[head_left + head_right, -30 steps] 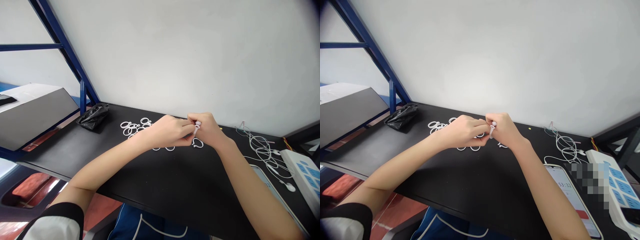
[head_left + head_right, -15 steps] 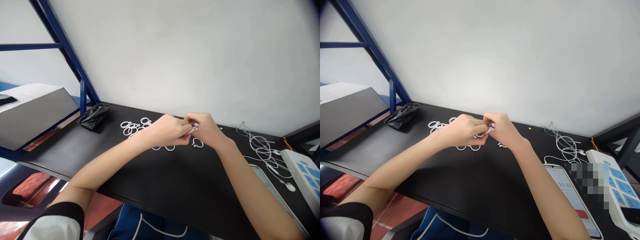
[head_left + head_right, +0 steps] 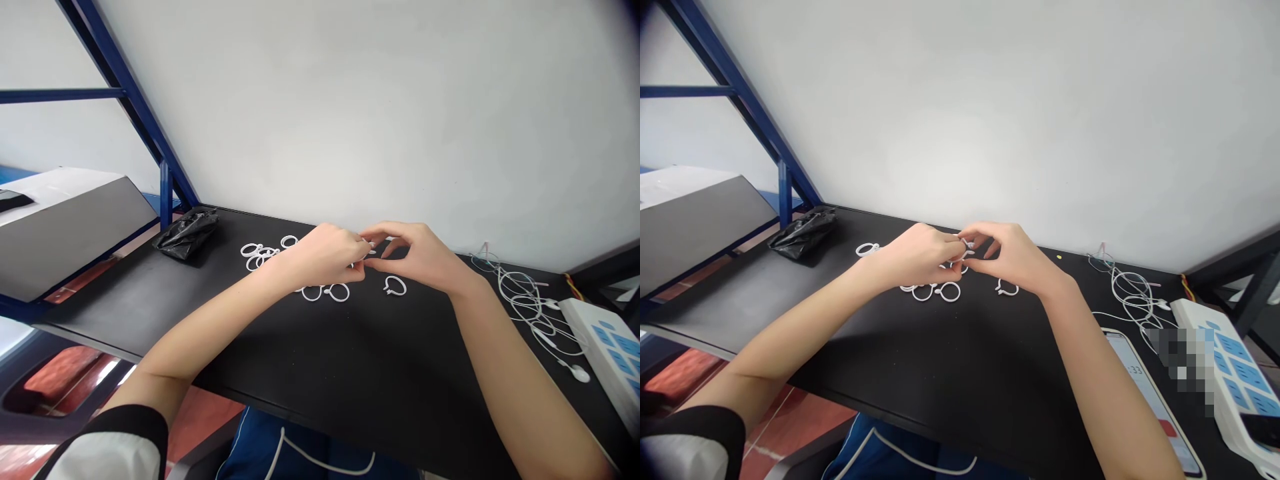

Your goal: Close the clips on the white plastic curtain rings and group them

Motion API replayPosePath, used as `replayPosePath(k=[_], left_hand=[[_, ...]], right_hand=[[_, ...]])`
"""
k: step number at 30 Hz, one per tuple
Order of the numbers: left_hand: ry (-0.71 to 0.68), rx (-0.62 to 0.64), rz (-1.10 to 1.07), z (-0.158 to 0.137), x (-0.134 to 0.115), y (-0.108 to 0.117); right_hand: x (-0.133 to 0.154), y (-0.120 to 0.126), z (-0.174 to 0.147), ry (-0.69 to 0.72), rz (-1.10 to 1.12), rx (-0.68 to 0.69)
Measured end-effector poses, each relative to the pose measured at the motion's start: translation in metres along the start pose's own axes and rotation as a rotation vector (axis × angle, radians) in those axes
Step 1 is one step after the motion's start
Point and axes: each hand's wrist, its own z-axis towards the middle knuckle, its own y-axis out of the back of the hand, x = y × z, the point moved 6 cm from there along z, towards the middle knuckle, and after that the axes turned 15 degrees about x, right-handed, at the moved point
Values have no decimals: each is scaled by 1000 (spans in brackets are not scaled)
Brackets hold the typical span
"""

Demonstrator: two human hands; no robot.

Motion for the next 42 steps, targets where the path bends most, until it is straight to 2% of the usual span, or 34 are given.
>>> replayPosePath(k=[4,8,15,18,21,23,28,33,38,42], left_hand=[[47,100,-5,2,3,-5],[55,125,0,2,4,-9],[26,-4,-32,0,8,-5],[83,-65,-71,-1,14,-1],[182,-76,-120,-2,22,2],[198,-81,-189,-3,24,4],[45,-32,-500,-4,19,6],[-35,-16,-763,-6,17,9],[-83,-65,-858,-8,15,15],[-107,-80,-857,-8,12,15]], right_hand=[[-5,-1,-1,-48,28,2],[-6,0,-1,-50,22,-46],[-7,9,-7,-76,92,-46],[-7,12,-10,-85,124,-57],[-3,15,-13,-85,137,-96],[2,17,-16,-63,140,-132],[15,19,-21,9,116,-199],[22,21,-24,63,97,-263],[26,24,-26,77,84,-286],[24,22,-26,58,117,-221]])
